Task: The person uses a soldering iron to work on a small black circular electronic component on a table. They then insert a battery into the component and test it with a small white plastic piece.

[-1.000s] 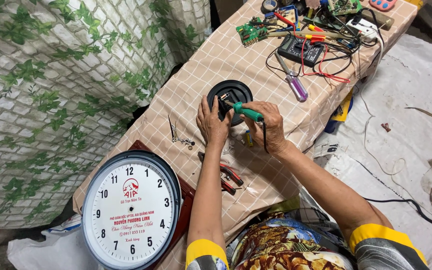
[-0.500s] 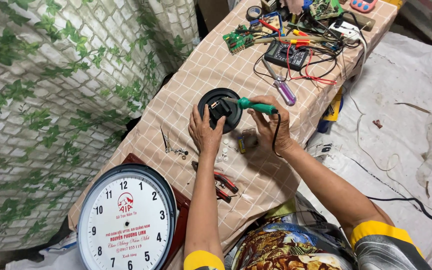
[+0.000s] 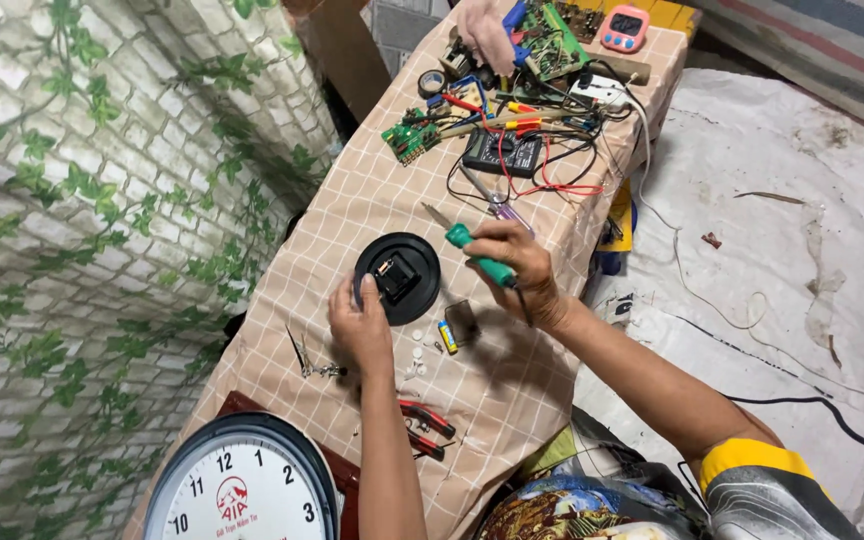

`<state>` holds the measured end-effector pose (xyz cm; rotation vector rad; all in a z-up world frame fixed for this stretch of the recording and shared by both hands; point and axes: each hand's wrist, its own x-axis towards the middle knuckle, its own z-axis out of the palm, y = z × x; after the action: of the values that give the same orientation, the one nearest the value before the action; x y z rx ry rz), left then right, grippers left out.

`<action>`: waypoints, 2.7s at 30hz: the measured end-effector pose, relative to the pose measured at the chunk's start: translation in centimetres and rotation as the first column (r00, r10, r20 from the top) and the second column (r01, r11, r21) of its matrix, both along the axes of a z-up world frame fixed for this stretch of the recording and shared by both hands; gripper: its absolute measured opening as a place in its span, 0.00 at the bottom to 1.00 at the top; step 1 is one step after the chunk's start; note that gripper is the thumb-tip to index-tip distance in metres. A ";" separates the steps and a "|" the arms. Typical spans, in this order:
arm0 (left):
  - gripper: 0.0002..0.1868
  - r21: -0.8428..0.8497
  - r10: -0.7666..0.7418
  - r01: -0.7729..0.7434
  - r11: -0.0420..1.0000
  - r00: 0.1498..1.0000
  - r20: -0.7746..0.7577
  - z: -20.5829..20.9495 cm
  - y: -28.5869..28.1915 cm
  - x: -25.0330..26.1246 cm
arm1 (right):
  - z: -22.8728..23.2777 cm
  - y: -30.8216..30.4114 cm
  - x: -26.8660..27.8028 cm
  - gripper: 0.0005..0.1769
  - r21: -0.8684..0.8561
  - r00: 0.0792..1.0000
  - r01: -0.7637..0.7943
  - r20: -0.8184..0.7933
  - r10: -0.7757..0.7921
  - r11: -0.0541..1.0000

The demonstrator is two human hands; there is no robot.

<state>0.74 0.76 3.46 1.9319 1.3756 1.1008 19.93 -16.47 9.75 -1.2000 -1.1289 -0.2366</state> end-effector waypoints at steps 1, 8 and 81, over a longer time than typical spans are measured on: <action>0.19 0.003 -0.009 0.009 1.000 1.000 -0.001 1.5 -1.2 1.6 | 0.1 0.1 -0.1 0.08 0.003 1.000 0.009 -0.001 -0.009 1.000; 0.15 -0.526 -0.014 0.672 0.521 0.622 0.783 5.0 -4.9 8.2 | 1.4 -0.2 0.4 0.15 0.043 0.964 -0.199 0.187 0.188 0.979; 0.49 -0.216 -0.446 0.394 0.893 0.720 -0.532 1.9 3.1 1.1 | -5.9 7.7 1.0 0.19 -0.741 0.945 -0.140 0.099 0.313 0.656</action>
<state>1.83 3.89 5.31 2.4577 1.1220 0.2300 20.90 -8.79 3.82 -1.7394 -1.6400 0.3336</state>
